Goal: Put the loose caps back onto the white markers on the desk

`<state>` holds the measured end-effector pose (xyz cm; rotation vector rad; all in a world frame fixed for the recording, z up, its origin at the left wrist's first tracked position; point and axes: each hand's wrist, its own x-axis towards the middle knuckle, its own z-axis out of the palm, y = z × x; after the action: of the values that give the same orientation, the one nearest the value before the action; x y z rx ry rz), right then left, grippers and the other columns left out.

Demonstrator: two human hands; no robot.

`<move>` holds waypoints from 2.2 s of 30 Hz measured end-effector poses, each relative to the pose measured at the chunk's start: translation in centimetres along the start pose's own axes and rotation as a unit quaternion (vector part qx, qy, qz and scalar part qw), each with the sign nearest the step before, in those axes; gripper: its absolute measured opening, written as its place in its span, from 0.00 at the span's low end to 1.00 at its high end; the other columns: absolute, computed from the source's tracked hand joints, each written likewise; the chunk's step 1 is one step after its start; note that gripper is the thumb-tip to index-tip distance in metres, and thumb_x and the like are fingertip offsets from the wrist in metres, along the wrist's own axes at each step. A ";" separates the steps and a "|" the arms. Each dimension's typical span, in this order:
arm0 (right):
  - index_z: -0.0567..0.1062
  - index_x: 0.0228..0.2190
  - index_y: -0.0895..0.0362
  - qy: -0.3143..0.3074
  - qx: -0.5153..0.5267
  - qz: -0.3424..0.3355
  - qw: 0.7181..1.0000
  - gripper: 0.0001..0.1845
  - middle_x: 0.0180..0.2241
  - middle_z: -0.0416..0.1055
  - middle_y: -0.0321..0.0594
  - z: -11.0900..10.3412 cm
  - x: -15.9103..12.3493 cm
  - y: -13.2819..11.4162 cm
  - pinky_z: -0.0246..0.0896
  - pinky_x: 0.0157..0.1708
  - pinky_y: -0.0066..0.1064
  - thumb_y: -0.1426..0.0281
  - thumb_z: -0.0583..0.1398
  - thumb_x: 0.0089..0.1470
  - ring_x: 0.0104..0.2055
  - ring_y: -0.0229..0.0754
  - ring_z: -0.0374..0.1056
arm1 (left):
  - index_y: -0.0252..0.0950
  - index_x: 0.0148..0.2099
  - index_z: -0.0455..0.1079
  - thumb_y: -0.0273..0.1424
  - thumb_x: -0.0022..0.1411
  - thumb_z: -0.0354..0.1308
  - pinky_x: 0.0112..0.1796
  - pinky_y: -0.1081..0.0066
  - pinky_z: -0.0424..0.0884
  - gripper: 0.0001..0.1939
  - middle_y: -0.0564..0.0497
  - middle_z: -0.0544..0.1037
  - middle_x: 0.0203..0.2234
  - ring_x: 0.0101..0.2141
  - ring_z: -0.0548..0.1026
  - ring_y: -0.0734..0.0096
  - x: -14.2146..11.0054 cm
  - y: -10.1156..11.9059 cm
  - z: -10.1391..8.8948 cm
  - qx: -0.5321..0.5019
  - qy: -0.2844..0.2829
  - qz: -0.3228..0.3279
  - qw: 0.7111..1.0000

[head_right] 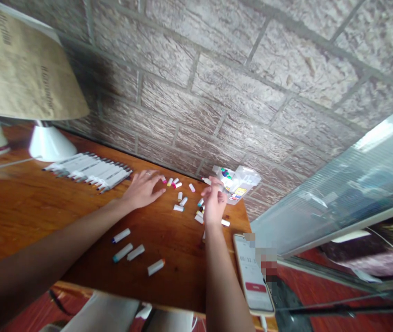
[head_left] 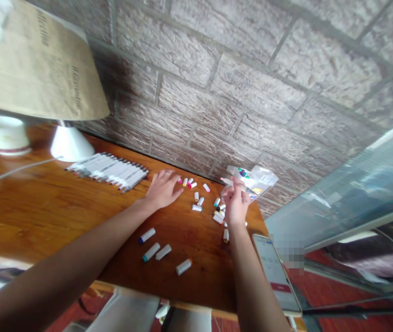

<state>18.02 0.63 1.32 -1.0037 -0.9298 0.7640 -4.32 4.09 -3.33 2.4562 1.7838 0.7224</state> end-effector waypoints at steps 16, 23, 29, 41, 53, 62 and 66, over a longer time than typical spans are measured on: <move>0.73 0.38 0.61 -0.022 -0.178 -0.055 0.982 0.22 0.21 0.68 0.32 2.5 -3.0 1.7 0.57 0.25 0.27 0.53 0.56 0.60 0.21 0.35 0.64 | 0.38 0.72 0.56 0.44 0.70 0.48 0.62 0.44 0.59 0.33 0.37 0.57 0.69 0.65 0.60 0.43 -0.2 0.6 1.8 -0.041 -0.115 -0.005 0.993; 0.73 0.38 0.59 -0.088 -0.156 -0.032 0.983 0.19 0.18 0.66 0.30 3.0 -3.8 2.5 0.58 0.24 0.26 0.55 0.58 0.60 0.20 0.35 0.63 | 0.41 0.73 0.54 0.42 0.67 0.55 0.67 0.47 0.50 0.36 0.42 0.45 0.73 0.71 0.46 0.47 0.4 -0.3 3.9 -0.128 -0.073 0.151 0.977; 0.73 0.37 0.59 -0.053 -0.138 -0.035 0.988 0.20 0.20 0.66 0.30 2.7 -3.1 2.4 0.56 0.22 0.25 0.53 0.58 0.60 0.20 0.34 0.62 | 0.40 0.65 0.67 0.33 0.71 0.50 0.65 0.54 0.57 0.23 0.45 0.68 0.64 0.66 0.60 0.60 1.3 1.1 3.0 -0.127 -0.018 0.229 0.965; 0.77 0.33 0.62 0.062 -0.065 0.024 0.996 0.34 0.14 0.59 0.28 1.8 -1.8 0.4 0.48 0.21 0.27 0.41 0.59 0.52 0.18 0.32 0.53 | 0.32 0.38 0.79 0.30 0.67 0.52 0.50 0.51 0.67 0.14 0.36 0.77 0.49 0.54 0.69 0.48 4.8 3.7 2.8 -0.020 -0.018 0.145 0.989; 0.74 0.29 0.59 -0.008 0.077 0.072 0.994 0.26 0.17 0.59 0.28 2.6 -2.5 -0.3 0.39 0.17 0.23 0.47 0.68 0.46 0.17 0.28 0.47 | 0.36 0.50 0.74 0.37 0.71 0.54 0.49 0.67 0.74 0.13 0.46 0.82 0.45 0.46 0.79 0.67 0.2 0.7 0.7 -0.325 0.116 0.109 0.932; 0.76 0.27 0.59 0.030 -0.116 -0.115 0.986 0.19 0.24 0.72 0.36 2.7 -3.5 -1.1 0.61 0.27 0.25 0.55 0.63 0.57 0.26 0.34 0.65 | 0.39 0.50 0.72 0.31 0.69 0.57 0.52 0.63 0.72 0.08 0.49 0.82 0.44 0.48 0.77 0.66 -0.1 2.1 0.5 -0.267 0.160 0.226 0.923; 0.76 0.28 0.59 0.022 -0.131 -0.116 0.984 0.17 0.24 0.71 0.35 2.4 -3.4 -0.5 0.60 0.28 0.25 0.58 0.62 0.59 0.26 0.33 0.64 | 0.39 0.50 0.72 0.30 0.69 0.57 0.52 0.64 0.73 0.09 0.49 0.82 0.43 0.48 0.77 0.67 -0.2 2.2 0.5 -0.264 0.170 0.230 0.921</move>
<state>14.48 -1.65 1.37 -1.1123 -1.1066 0.4293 -2.26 3.28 -3.23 2.4550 0.8639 1.5073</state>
